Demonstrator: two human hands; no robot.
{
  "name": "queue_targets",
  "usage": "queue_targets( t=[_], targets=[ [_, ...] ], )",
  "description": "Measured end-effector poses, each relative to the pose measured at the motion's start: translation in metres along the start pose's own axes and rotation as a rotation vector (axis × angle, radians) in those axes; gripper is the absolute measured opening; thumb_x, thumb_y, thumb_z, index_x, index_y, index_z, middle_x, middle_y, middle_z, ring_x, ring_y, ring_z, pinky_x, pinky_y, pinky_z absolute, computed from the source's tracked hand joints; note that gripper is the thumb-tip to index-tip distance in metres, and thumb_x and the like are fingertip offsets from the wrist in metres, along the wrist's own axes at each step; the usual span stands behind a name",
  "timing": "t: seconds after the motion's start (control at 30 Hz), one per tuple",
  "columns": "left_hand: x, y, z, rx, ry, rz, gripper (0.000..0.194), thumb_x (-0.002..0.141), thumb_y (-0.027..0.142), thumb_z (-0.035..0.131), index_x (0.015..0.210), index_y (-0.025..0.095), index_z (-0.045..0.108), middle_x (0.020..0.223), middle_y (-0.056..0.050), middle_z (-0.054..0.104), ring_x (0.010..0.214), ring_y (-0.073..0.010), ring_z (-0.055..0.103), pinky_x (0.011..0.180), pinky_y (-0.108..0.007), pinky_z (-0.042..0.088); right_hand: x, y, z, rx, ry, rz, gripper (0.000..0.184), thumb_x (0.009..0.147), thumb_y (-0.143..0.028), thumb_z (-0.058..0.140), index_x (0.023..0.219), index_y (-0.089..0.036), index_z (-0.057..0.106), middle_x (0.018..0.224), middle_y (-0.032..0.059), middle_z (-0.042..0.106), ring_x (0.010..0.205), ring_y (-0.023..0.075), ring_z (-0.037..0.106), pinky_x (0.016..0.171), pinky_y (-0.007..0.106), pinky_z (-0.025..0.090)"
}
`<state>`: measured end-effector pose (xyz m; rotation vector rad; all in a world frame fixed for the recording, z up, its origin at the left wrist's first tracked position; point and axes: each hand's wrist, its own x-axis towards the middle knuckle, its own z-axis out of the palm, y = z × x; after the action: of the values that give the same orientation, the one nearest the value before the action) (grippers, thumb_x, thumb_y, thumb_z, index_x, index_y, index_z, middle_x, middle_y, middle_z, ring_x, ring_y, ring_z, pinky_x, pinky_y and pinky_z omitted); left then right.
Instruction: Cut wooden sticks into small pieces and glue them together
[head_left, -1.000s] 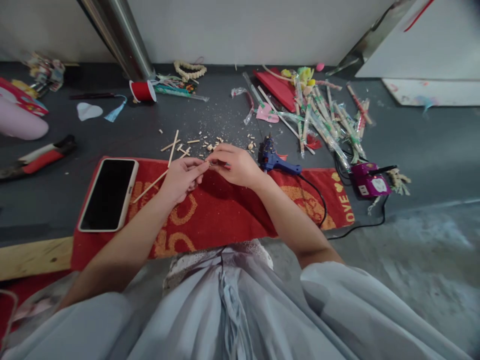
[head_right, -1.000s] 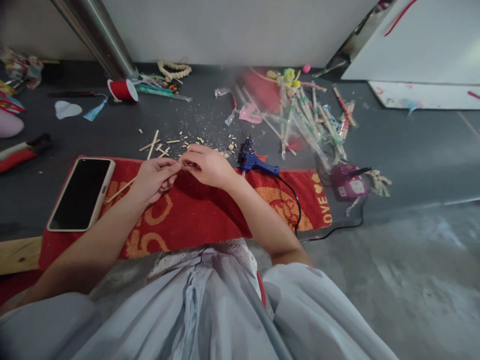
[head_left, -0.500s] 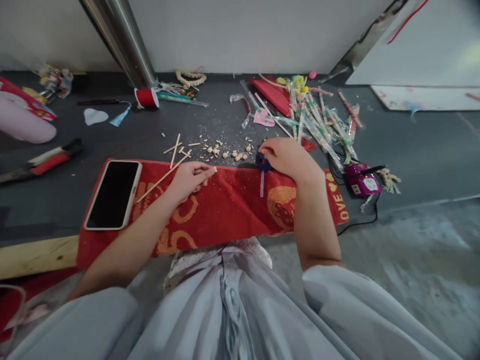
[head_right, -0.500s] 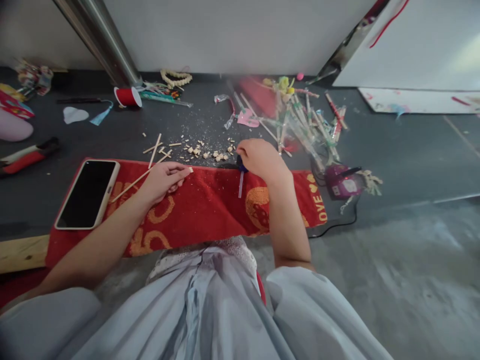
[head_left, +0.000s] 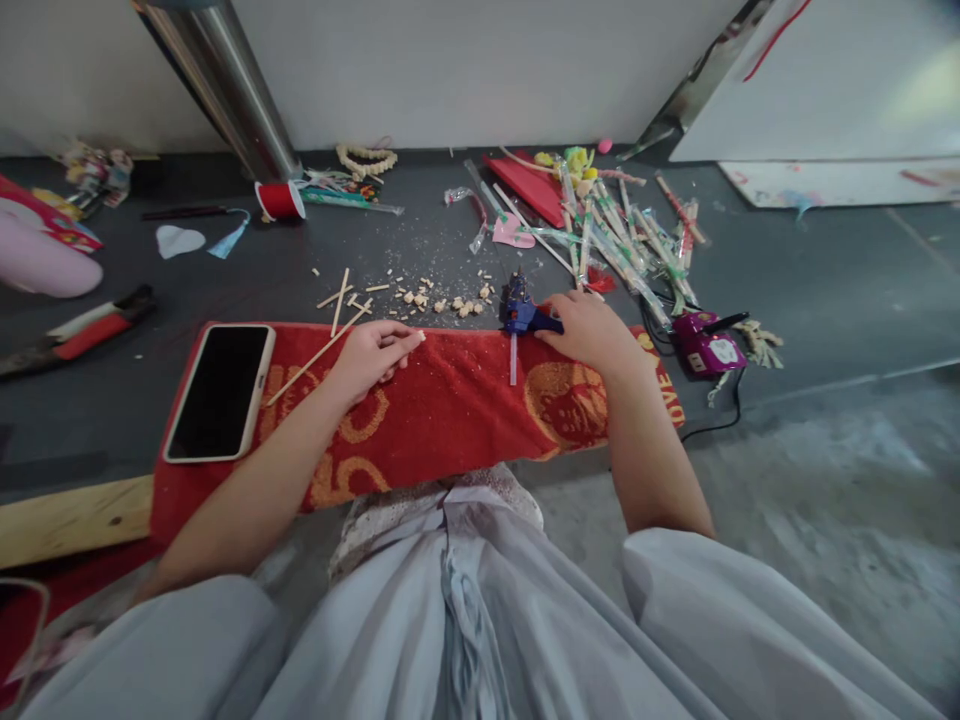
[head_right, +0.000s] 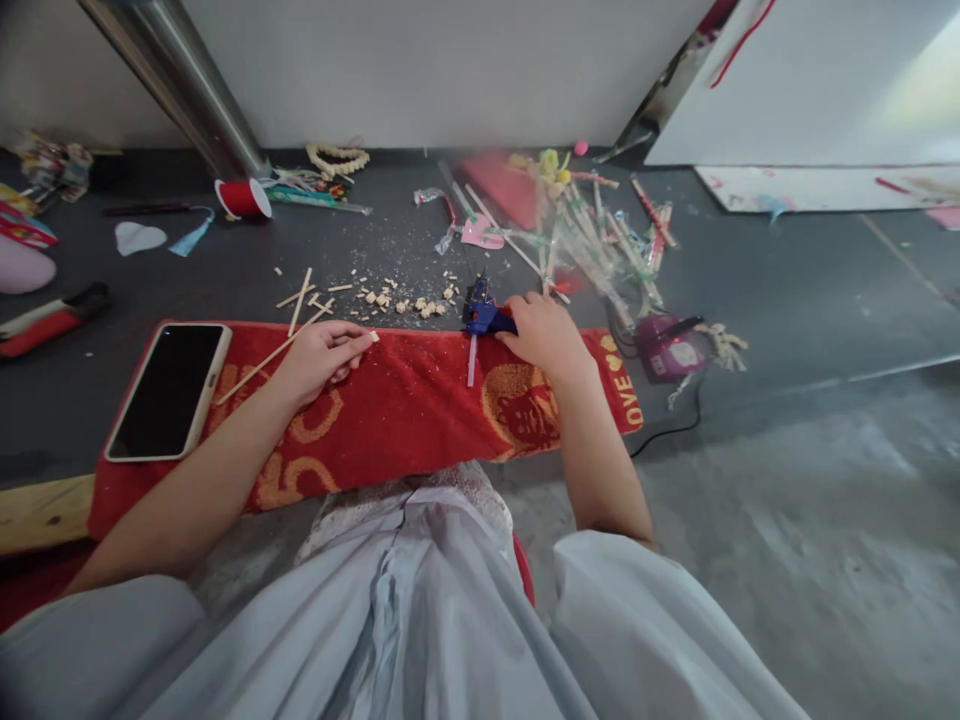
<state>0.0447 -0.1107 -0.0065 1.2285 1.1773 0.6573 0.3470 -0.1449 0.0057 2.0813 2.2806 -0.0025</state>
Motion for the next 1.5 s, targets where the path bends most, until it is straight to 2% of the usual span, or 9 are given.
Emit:
queue_targets(
  t=[0.33,0.53,0.63,0.73,0.9,1.03,1.23,1.33,1.5],
  targets=[
    [0.0,0.0,0.0,0.005,-0.01,0.014,0.025,0.073,0.035,0.072,0.083,0.015,0.062,0.048,0.006,0.051,0.033,-0.0021,0.035,0.033,-0.016,0.023,0.007,-0.015,0.008,-0.061,-0.01,0.033,0.033,0.09,-0.032,0.052,0.112,-0.007,0.057,0.108,0.0211,0.064,0.101,0.0302,0.058,0.086,0.039,0.043],
    [0.001,-0.001,-0.001,0.004,-0.012,0.013,0.029,0.072,0.038,0.073,0.084,0.014,0.061,0.049,0.006,0.051,0.033,-0.0019,0.035,0.032,-0.015,0.023,0.009,-0.016,0.001,0.02,0.085,0.052,0.036,0.09,-0.028,0.048,0.115,-0.003,0.055,0.11,0.0242,0.062,0.107,0.0349,0.056,0.092,0.044,0.042],
    [0.002,-0.001,-0.001,0.002,-0.008,0.009,0.03,0.071,0.039,0.073,0.084,0.014,0.061,0.049,0.006,0.051,0.033,-0.002,0.035,0.033,-0.016,0.023,0.015,-0.014,-0.005,0.182,0.153,0.045,0.037,0.09,-0.027,0.047,0.12,-0.006,0.053,0.115,0.0237,0.061,0.111,0.0348,0.055,0.095,0.046,0.042],
    [0.002,-0.001,-0.001,-0.007,-0.003,0.003,0.031,0.071,0.039,0.073,0.084,0.014,0.061,0.05,0.007,0.052,0.033,-0.0018,0.036,0.033,-0.016,0.023,0.027,-0.017,-0.009,0.435,0.185,-0.022,0.035,0.092,-0.033,0.045,0.118,-0.012,0.054,0.112,0.0174,0.064,0.106,0.03,0.058,0.091,0.045,0.045],
    [0.002,-0.003,-0.003,-0.036,0.0,0.002,0.029,0.071,0.038,0.073,0.084,0.015,0.061,0.049,0.007,0.051,0.033,-0.0019,0.035,0.033,-0.016,0.023,0.052,-0.039,-0.006,1.092,0.077,-0.098,0.047,0.088,-0.062,0.045,0.109,-0.021,0.056,0.092,0.0057,0.065,0.081,0.018,0.063,0.074,0.034,0.051],
    [0.003,-0.002,-0.004,-0.113,0.026,-0.014,0.026,0.07,0.035,0.074,0.082,0.016,0.06,0.048,0.007,0.049,0.033,-0.0019,0.034,0.033,-0.016,0.021,0.062,-0.059,-0.002,1.48,0.025,-0.112,0.053,0.079,-0.07,0.053,0.101,-0.022,0.057,0.085,0.0028,0.061,0.071,0.0147,0.06,0.068,0.032,0.053],
    [0.005,0.006,-0.008,-0.339,0.116,-0.018,0.019,0.073,0.028,0.07,0.078,0.016,0.056,0.046,0.009,0.041,0.035,-0.0015,0.027,0.034,-0.016,0.016,0.059,-0.067,0.009,1.63,-0.082,-0.143,0.05,0.066,-0.061,0.074,0.092,-0.021,0.056,0.064,-0.0049,0.051,0.056,0.0097,0.049,0.062,0.028,0.052],
    [0.006,0.007,-0.01,-0.391,0.13,-0.011,0.014,0.078,0.028,0.064,0.082,0.016,0.059,0.046,0.01,0.037,0.035,-0.0018,0.024,0.035,-0.017,0.016,0.057,-0.067,0.011,1.635,-0.075,-0.128,0.044,0.069,-0.053,0.075,0.091,-0.021,0.056,0.058,-0.0072,0.047,0.053,0.0086,0.047,0.058,0.025,0.049],
    [0.006,0.008,-0.011,-0.39,0.149,-0.027,0.011,0.083,0.029,0.059,0.084,0.017,0.058,0.048,0.01,0.034,0.036,-0.0024,0.023,0.035,-0.017,0.016,0.054,-0.069,0.006,1.605,-0.055,-0.086,0.038,0.077,-0.051,0.069,0.092,-0.019,0.058,0.069,-0.0034,0.053,0.052,0.0059,0.047,0.053,0.023,0.047]
  ],
)
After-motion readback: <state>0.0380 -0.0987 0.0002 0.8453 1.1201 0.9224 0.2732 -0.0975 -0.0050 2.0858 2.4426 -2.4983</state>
